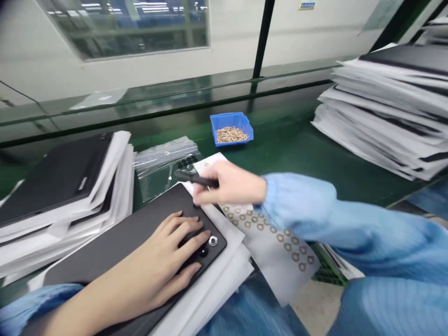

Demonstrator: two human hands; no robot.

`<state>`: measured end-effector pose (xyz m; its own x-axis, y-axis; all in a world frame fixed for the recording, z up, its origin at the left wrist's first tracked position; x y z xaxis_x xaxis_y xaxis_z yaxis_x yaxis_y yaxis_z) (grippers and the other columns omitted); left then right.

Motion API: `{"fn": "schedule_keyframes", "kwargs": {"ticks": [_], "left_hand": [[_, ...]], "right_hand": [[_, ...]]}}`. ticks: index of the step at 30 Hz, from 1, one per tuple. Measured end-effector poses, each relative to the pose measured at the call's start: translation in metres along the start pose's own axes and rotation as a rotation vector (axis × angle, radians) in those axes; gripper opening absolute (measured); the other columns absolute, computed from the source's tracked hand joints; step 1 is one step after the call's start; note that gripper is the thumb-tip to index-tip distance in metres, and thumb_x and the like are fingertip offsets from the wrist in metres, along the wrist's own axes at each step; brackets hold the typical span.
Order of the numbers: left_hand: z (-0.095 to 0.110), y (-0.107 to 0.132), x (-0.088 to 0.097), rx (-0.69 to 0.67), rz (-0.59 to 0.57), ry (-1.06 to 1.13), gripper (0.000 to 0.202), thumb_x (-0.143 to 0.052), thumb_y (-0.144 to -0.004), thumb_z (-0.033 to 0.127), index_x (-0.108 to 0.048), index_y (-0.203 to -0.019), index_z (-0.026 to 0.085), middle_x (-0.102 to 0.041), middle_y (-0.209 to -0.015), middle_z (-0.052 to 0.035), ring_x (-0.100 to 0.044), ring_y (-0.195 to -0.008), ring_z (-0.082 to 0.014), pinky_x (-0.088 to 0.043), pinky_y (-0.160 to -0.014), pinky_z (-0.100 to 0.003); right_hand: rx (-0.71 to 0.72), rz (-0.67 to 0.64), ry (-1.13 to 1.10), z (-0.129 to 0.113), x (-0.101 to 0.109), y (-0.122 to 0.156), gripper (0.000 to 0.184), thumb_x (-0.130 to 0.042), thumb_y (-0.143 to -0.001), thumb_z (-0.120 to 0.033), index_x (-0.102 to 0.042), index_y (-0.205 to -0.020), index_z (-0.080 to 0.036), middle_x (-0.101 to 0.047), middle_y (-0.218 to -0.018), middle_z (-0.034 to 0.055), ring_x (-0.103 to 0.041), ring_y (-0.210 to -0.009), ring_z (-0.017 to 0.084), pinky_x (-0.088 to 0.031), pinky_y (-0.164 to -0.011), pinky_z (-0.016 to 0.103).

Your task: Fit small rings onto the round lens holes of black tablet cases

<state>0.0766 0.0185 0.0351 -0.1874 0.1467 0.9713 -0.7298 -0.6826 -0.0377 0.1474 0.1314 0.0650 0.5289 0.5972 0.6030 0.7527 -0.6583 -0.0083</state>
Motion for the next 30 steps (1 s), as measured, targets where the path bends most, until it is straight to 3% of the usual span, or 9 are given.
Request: {"fn": "schedule_keyframes", "kwargs": {"ticks": [3,5,19,27,30], "left_hand": [[0.002,0.0,0.001,-0.027,0.026,-0.015,0.032,-0.04,-0.092,0.024,-0.046,-0.121,0.014,-0.049,-0.113,-0.0093,-0.041,-0.109,-0.026,-0.031,-0.101,-0.049],[0.001,0.0,0.0,-0.025,0.04,-0.03,0.031,-0.04,-0.092,0.023,-0.046,-0.121,0.013,-0.048,-0.113,-0.0096,-0.041,-0.109,-0.026,-0.031,-0.101,-0.05],[0.001,0.001,0.0,-0.016,0.06,-0.065,0.033,-0.042,-0.091,0.024,-0.046,-0.121,0.013,-0.049,-0.114,-0.0105,-0.042,-0.11,-0.0273,-0.034,-0.099,-0.05],[0.0,0.0,-0.002,-0.037,0.055,-0.063,0.033,-0.039,-0.093,0.025,-0.045,-0.123,0.014,-0.05,-0.114,-0.0097,-0.043,-0.11,-0.0261,-0.032,-0.1,-0.05],[0.001,0.0,-0.001,-0.039,0.064,-0.064,0.031,-0.039,-0.093,0.024,-0.046,-0.121,0.013,-0.051,-0.113,-0.0096,-0.043,-0.111,-0.0258,-0.032,-0.1,-0.049]], "right_hand": [[-0.189,-0.099,-0.185,0.012,-0.03,0.046,0.009,-0.06,-0.071,-0.016,-0.065,-0.067,-0.011,-0.054,-0.056,-0.0026,-0.046,-0.051,0.007,-0.036,-0.05,0.019],[-0.241,-0.093,-0.23,0.021,-0.041,0.059,0.009,-0.058,-0.072,-0.016,-0.063,-0.066,-0.011,-0.053,-0.058,-0.0022,-0.046,-0.054,0.008,-0.036,-0.051,0.019],[-0.277,0.091,-0.064,0.028,-0.047,0.065,0.008,-0.051,-0.073,-0.017,-0.057,-0.069,-0.013,-0.05,-0.06,-0.0029,-0.044,-0.056,0.008,-0.037,-0.052,0.018],[-0.139,0.11,0.003,0.02,-0.046,0.063,0.009,-0.053,-0.073,-0.01,-0.054,-0.066,-0.015,-0.049,-0.059,-0.0046,-0.044,-0.054,0.006,-0.035,-0.05,0.016],[-0.112,0.145,-0.03,0.02,-0.039,0.063,0.009,-0.061,-0.074,-0.015,-0.058,-0.065,-0.014,-0.052,-0.059,-0.0036,-0.047,-0.055,0.007,-0.037,-0.052,0.017]]}}
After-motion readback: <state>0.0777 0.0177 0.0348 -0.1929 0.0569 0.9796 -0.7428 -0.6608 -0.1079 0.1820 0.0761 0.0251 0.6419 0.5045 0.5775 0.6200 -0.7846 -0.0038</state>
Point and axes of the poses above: each hand's wrist, its own y-axis away from the middle knuckle, its own x-axis out of the back of the hand, z = x × y, the point moved 7 cm from there along -y, towards the middle knuckle
